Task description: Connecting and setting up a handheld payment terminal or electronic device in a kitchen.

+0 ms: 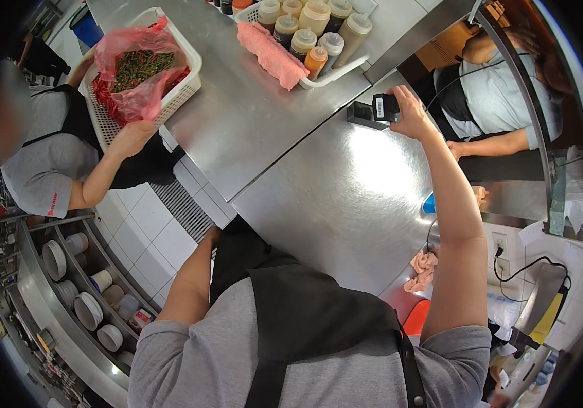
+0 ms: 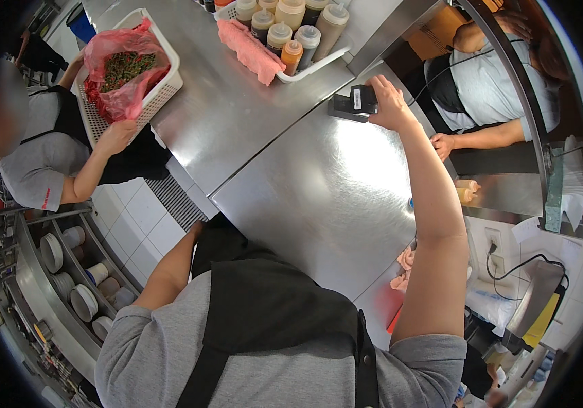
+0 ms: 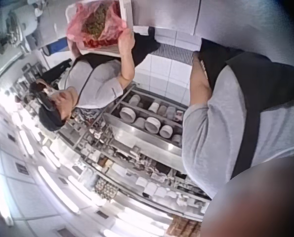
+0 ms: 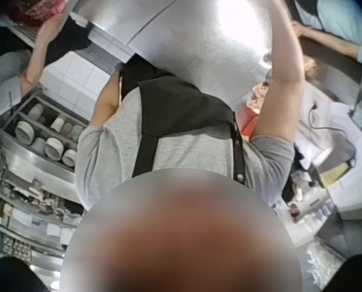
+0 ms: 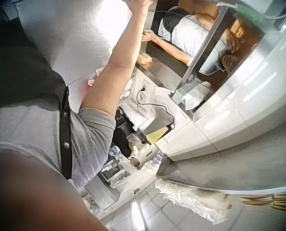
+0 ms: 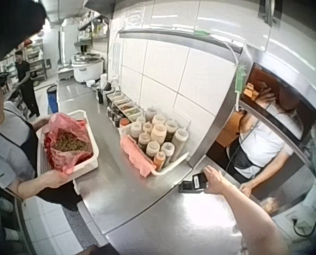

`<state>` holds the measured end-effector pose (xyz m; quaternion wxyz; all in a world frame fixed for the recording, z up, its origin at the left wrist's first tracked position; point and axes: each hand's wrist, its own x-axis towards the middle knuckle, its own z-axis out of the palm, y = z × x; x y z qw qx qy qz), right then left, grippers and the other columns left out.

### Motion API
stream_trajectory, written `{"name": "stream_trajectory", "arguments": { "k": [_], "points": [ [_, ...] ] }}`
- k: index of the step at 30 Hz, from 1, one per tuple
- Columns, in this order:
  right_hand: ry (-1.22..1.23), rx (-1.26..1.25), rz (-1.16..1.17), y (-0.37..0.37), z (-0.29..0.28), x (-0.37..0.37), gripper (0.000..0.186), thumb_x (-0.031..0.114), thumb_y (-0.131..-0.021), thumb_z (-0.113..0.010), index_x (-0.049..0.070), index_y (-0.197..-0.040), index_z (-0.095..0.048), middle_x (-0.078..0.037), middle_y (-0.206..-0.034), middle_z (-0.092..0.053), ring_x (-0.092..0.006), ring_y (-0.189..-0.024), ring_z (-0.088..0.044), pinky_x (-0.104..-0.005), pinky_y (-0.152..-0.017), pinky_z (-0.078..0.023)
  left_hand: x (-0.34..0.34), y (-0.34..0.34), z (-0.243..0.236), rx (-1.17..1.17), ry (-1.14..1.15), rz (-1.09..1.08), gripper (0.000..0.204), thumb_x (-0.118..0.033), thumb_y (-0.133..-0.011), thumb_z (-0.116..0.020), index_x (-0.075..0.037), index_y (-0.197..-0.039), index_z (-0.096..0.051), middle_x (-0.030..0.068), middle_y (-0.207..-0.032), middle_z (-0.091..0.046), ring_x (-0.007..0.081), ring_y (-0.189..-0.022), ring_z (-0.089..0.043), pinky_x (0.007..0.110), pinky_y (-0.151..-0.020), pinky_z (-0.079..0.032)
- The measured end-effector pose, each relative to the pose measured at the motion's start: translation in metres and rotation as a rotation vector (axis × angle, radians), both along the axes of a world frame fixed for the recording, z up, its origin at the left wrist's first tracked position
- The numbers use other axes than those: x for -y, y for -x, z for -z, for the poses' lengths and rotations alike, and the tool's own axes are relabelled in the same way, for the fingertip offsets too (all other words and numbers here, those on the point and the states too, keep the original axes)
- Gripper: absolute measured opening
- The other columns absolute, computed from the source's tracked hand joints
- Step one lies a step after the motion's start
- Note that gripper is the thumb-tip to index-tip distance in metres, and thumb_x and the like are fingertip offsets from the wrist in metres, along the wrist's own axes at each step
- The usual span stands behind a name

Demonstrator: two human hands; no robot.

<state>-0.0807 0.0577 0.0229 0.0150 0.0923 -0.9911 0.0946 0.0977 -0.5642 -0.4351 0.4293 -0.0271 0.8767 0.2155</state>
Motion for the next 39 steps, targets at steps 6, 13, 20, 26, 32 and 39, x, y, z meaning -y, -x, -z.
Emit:
{"name": "stream_trajectory", "arguments": {
  "k": [6,13,20,26,32,39],
  "points": [
    [0.110,-0.001,-0.054,0.002,-0.006,-0.010,0.062,0.007,-0.058,-0.078,0.005,-0.114,-0.054,-0.014,-0.109,-0.057,-0.0375,-0.107,-0.059,-0.0421,-0.091,-0.049,0.018,-0.021,0.012,0.001,-0.009,0.034,0.034,-0.035,-0.083,-0.067,-0.003,-0.087,-0.076,0.0222,-0.100,-0.072,0.0363,-0.099,-0.070,0.042,-0.082,-0.055],
    [0.096,0.010,-0.059,0.002,-0.007,-0.009,0.065,0.007,-0.057,-0.078,0.004,-0.117,-0.053,-0.014,-0.112,-0.056,-0.0372,-0.110,-0.058,-0.0427,-0.092,-0.049,0.008,-0.006,0.046,-0.050,0.009,0.228,0.034,-0.034,-0.083,-0.066,-0.003,-0.089,-0.076,0.0222,-0.100,-0.072,0.0364,-0.100,-0.070,0.043,-0.083,-0.055],
    [-0.026,0.075,0.009,-0.002,-0.004,0.007,0.066,0.009,-0.060,-0.077,0.007,-0.121,-0.052,-0.012,-0.117,-0.053,-0.0325,-0.122,-0.053,-0.0460,-0.094,-0.042,-0.011,0.016,0.066,-0.111,0.039,0.426,0.033,-0.033,-0.083,-0.065,-0.002,-0.090,-0.076,0.0222,-0.101,-0.072,0.0365,-0.100,-0.070,0.043,-0.083,-0.055],
    [-0.021,0.077,-0.010,0.002,-0.003,0.026,0.066,0.008,-0.060,-0.077,0.008,-0.121,-0.051,-0.011,-0.118,-0.054,-0.0322,-0.124,-0.051,-0.0472,-0.097,-0.041,0.003,0.011,0.066,-0.155,0.077,0.572,0.033,-0.032,-0.084,-0.065,-0.002,-0.091,-0.076,0.0222,-0.102,-0.072,0.0367,-0.100,-0.070,0.043,-0.084,-0.055],
    [-0.029,0.078,-0.029,0.004,-0.004,0.029,0.064,0.009,-0.060,-0.077,0.008,-0.119,-0.051,-0.010,-0.117,-0.054,-0.0324,-0.123,-0.051,-0.0509,-0.098,-0.040,0.016,-0.005,0.066,-0.178,0.099,0.718,0.033,-0.031,-0.084,-0.064,-0.002,-0.092,-0.076,0.0222,-0.103,-0.072,0.0368,-0.100,-0.070,0.044,-0.084,-0.055],
    [0.123,0.119,-0.019,0.012,-0.011,0.036,0.063,0.009,-0.061,-0.077,0.005,-0.117,-0.049,-0.013,-0.115,-0.052,-0.0379,-0.107,-0.059,-0.0469,-0.092,-0.048,0.017,-0.006,0.062,-0.145,0.119,0.629,0.031,-0.028,-0.084,-0.063,-0.002,-0.097,-0.075,0.0220,-0.106,-0.072,0.0370,-0.102,-0.069,0.045,-0.085,-0.055]
  ]
}}
